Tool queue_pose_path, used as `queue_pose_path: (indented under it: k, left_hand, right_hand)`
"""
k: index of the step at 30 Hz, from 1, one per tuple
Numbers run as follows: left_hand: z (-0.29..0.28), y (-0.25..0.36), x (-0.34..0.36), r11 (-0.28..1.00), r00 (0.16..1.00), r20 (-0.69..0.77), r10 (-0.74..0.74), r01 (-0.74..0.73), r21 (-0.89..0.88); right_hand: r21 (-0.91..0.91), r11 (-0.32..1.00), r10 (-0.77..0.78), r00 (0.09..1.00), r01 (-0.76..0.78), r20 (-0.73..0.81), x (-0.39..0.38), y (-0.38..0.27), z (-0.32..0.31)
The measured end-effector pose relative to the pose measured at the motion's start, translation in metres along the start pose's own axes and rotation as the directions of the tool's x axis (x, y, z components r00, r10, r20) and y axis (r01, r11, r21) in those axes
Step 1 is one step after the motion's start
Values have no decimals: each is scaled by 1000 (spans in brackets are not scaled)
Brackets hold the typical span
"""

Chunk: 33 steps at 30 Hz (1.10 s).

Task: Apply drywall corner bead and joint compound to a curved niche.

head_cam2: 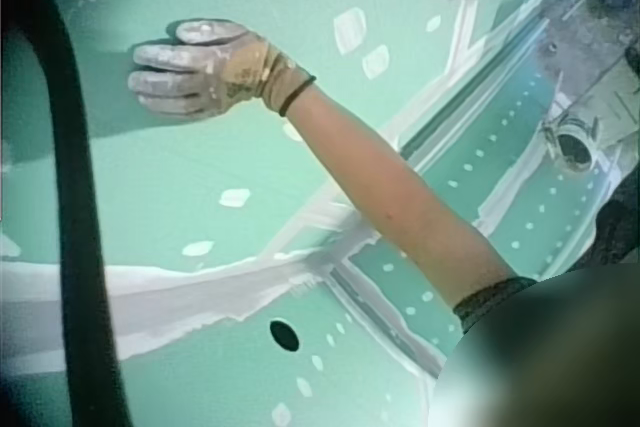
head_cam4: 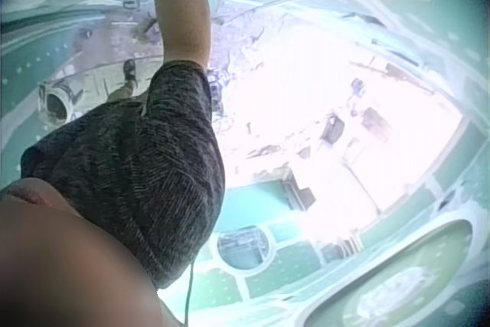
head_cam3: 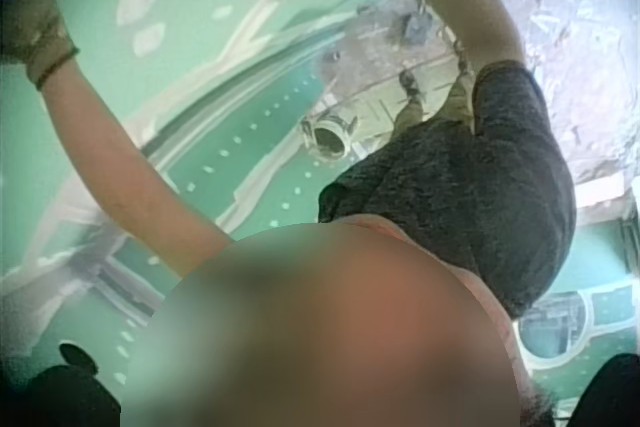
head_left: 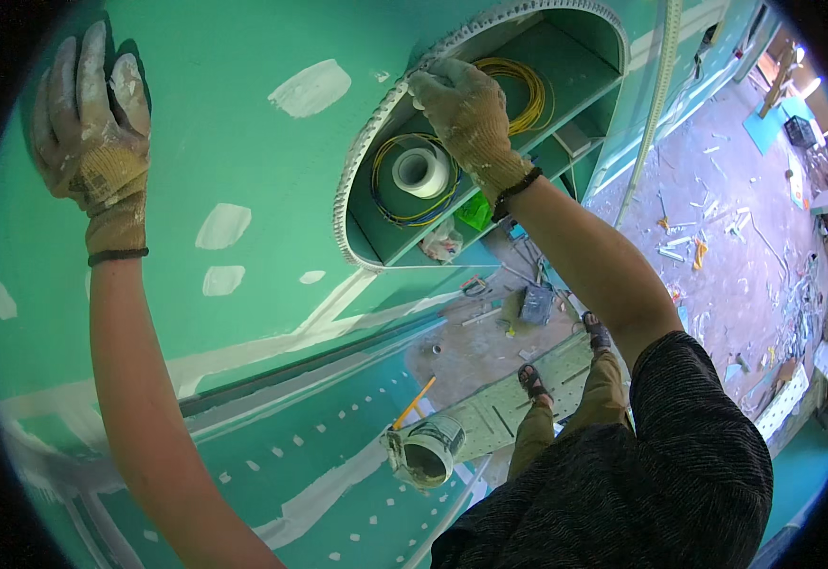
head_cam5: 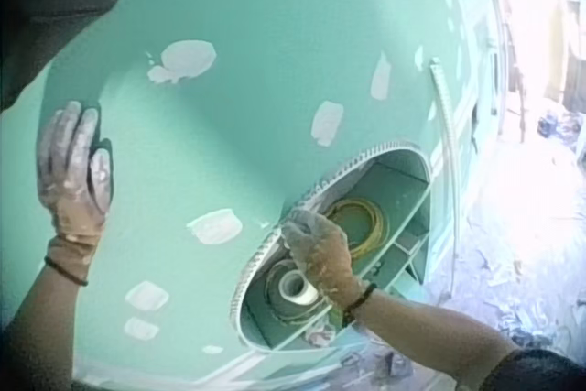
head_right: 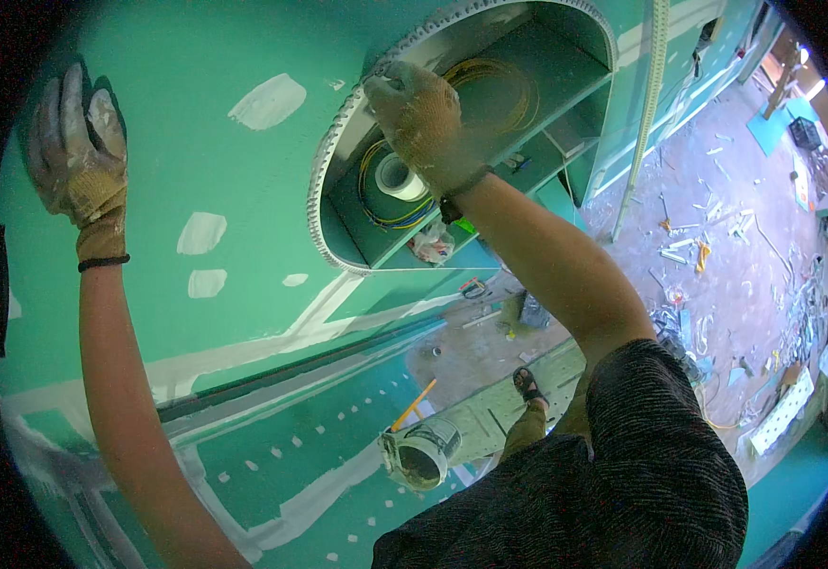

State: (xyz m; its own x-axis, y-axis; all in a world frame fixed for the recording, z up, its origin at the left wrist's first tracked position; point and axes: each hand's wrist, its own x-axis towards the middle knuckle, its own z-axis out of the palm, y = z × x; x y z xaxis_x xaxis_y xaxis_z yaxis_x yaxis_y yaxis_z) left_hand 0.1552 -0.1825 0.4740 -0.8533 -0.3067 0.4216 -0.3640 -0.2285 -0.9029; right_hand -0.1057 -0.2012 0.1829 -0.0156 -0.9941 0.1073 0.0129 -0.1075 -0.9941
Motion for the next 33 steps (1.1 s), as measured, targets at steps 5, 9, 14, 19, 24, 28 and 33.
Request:
queue_pose_path:
  k: [5, 9, 14, 19, 24, 28, 33]
  left_hand:
    - [1, -1, -2, 999, 998, -61, -1, -1, -39]
    - [3, 4, -2, 997, 993, -115, -20, 12, -70]
    - [-4, 8, -1, 994, 997, -76, -34, 26, -103]
    - [-3, 3, -1, 999, 999, -45, -19, 17, -51]
    - [-16, 20, 7, 995, 991, -100, -89, 83, -61]
    - [-10, 20, 2, 982, 989, -87, -118, 103, -160]
    - [-14, 18, 1, 992, 991, -91, -101, 94, -80]
  right_hand:
    - [-152, 977, -168, 981, 151, -101, 5, 14, 15]
    - [-253, 949, -229, 962, 188, -146, 11, 24, 16]
    - [-394, 899, -274, 947, 191, -165, 5, 28, 28]
    - [-613, 720, -518, 839, 323, -166, 7, 47, 40]
    - [-490, 805, -496, 832, 335, -247, 18, 63, 38]
    - [-369, 868, -429, 878, 333, -215, 10, 48, 30]
    - [-572, 770, -365, 930, 282, -32, 13, 35, 13]
